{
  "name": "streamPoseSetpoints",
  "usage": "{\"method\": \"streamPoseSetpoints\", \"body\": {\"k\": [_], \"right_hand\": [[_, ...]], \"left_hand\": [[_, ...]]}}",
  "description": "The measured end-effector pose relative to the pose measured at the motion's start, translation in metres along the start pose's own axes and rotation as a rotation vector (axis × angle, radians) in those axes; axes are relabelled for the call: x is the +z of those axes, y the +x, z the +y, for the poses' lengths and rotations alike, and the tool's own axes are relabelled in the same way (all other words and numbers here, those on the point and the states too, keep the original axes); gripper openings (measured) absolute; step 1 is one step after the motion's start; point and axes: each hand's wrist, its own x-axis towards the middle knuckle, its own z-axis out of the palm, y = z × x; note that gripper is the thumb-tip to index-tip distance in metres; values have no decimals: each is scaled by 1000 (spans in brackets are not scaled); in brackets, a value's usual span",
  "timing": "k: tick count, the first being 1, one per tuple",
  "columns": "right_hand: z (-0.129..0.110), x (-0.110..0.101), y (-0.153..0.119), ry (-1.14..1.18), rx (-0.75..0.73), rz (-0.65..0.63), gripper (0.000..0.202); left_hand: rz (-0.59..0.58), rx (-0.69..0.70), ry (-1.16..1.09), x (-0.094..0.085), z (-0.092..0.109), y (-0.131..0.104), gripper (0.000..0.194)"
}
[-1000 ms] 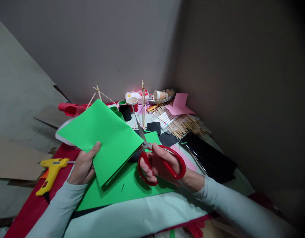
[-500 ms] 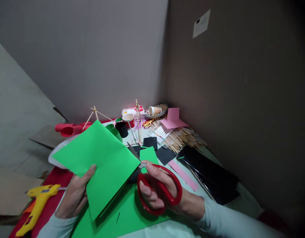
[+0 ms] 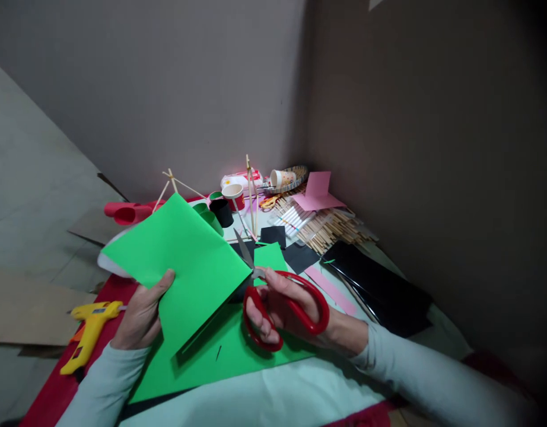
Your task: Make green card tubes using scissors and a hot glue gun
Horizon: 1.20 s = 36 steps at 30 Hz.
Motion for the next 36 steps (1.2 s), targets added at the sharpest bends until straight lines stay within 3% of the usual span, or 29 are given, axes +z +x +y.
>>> {"method": "streamPoseSetpoints", "body": {"k": [10,14,19,23,26,32,36], "right_hand": [[-1,3,1,-5,-14,-70,73],[3,6,1,51,-70,3,64],[3,14,0,166,-60,117,56],[-7,22,-4,159,-32,148,59],[-14,23,-7,127,19,158,56],[-7,11,-4,75,-15,93,59],[-3,4,-1,71,40,36,59]], "left_hand": [[12,10,33,-3,-3,2,64],[5,-4,38,0,-2,2,65],[29,-18,41,4,-1,1,51],[76,-49,70,4,1,1,29],[97,-69,88,1,4,1,22],[77,-38,90,-1,10,2,36],[48,-19,98,-1,11,1,37]]}}
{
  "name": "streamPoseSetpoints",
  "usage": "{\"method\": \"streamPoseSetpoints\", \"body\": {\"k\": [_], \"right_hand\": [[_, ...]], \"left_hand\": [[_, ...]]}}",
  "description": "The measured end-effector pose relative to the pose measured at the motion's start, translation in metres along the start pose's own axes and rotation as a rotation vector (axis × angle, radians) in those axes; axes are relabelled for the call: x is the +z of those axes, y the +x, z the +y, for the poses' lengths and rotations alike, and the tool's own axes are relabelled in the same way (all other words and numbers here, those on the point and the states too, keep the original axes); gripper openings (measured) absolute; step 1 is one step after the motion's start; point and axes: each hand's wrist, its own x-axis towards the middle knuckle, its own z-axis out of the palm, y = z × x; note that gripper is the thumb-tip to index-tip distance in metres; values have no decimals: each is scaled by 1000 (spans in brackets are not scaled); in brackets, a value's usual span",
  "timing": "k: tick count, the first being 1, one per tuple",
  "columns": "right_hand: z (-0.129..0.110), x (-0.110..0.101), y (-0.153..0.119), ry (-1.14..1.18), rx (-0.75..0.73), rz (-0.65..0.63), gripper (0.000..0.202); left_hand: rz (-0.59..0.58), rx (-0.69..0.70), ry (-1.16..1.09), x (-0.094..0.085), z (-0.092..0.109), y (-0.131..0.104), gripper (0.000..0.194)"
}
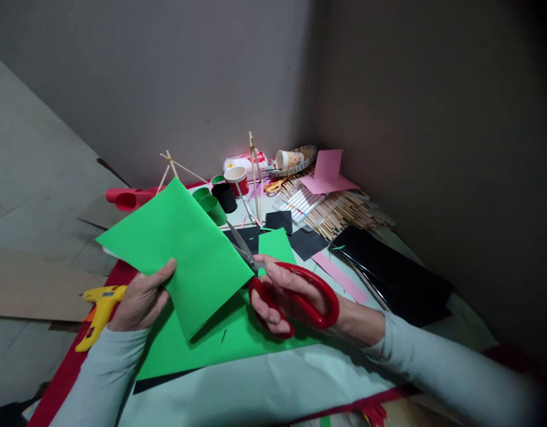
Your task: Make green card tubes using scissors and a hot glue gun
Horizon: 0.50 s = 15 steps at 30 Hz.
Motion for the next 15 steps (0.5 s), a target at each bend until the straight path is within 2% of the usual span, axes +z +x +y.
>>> {"method": "streamPoseSetpoints", "body": {"k": [4,8,12,15], "right_hand": [[-2,0,1,8,39,-77,64],[5,9,-7,8,-3,-41,65],[30,23,-26,76,-105,55,48],[54,32,-39,119,-187,88,57]], "left_hand": [[-48,5,7,2,0,-4,50],[-85,-22,31,5,2,-11,64],[-123,-53,72,6,3,-19,64],[-137,-73,134,-3,4,-21,57]]}}
